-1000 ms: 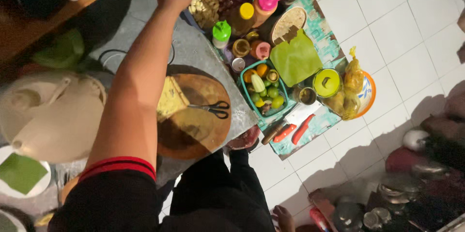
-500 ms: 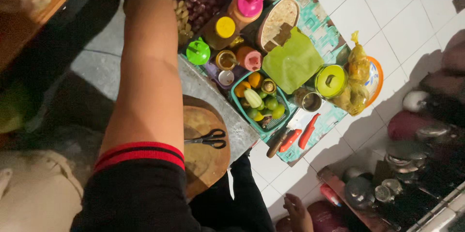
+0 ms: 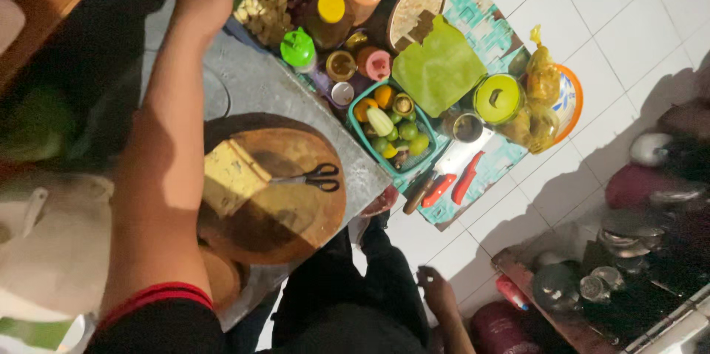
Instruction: The person peels a cucumber with a peeler, then slices it into rounds on a wooden cutting board. The sliced cucumber is placed into small bowls lined with banana leaves.
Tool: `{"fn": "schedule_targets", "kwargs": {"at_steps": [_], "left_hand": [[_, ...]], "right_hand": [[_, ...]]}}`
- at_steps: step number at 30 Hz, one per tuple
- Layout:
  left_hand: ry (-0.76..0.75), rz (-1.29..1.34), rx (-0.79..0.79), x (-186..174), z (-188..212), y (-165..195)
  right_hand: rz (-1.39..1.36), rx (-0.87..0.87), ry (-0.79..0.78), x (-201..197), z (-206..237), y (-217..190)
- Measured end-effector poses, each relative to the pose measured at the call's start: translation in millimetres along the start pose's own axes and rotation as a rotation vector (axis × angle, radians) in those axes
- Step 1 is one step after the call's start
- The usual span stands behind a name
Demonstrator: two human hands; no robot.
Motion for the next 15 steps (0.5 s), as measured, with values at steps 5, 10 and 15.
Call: {"fn": "schedule_targets", "kwargs": {"at_steps": [5, 10, 15], "left_hand": [[-0.254, 0.644, -0.422, 25.5, 188.6, -10.1], [-0.307, 1.12, -0.524, 78.8, 373.3, -2.0], [-0.209, 1.305, -0.628, 156.9, 540.0, -22.5]], "right_hand": [[0.056, -0.32, 0.364, -73.1, -29.5, -41.5], [-0.118, -0.711, 0.529, -128.8, -54.9, -66.2], [0.074, -0.749, 0.485, -144.5, -76.7, -74.4]]}}
Point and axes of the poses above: each hand's wrist, its own z-axis away from the middle knuckle, its own x-axis out of the palm, y = z × x, the point moved 8 cm from there along -z, towards the middle knuckle, and after that the axes turned 15 degrees about -x, right-handed, at the moved point
